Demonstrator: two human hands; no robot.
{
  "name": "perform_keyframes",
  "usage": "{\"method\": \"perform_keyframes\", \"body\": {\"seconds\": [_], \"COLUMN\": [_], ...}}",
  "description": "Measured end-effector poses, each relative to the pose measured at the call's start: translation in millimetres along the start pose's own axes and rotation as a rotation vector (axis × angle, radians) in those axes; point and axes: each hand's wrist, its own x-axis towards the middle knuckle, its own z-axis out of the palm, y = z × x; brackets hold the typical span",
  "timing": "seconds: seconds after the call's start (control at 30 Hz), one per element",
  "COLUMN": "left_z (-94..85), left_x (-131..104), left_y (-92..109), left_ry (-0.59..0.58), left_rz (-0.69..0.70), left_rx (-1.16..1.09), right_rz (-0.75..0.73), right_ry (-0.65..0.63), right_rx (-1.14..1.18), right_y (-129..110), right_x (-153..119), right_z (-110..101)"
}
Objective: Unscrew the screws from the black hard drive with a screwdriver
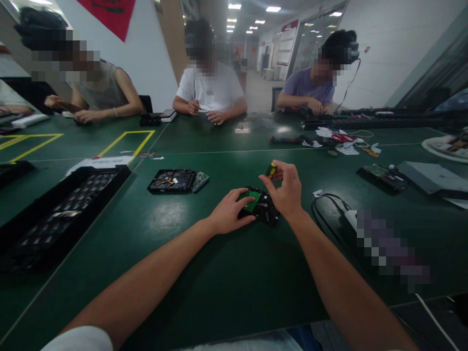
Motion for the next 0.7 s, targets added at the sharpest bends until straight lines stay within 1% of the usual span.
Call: {"method": "perform_keyframes", "body": {"seconds": [0.1, 0.3, 0.37, 0.5, 0.7], "left_z": [0.2, 1.7, 2.2, 2.4, 0.8], "left_x": [0.0, 0.1, 0.1, 0.5, 1.2], "left_y": [-0.1, -1.1, -1.9, -2.4, -0.3], "left_ry": [-0.005, 0.018, 0.020, 0.021, 0.013], "left_rz": [0.001, 0.010, 0.014, 0.012, 0.008], "left_rx": [0.006, -0.007, -0.013, -0.011, 0.008], "right_rz": [-0.018, -0.007, -0.009, -0.005, -0.012], "right_ry": [0.006, -0.075, -0.072, -0.060, -0.126], "right_rx": [0.012, 0.074, 0.084, 0.030, 0.089], "right_y": [0.3, -2.1, -3.3, -4.9, -3.7], "right_x": [-0.5, -2.7, -2.8, -1.4, -2.2], "right_z": [-0.9, 2.3, 2.3, -0.9, -1.0]}}
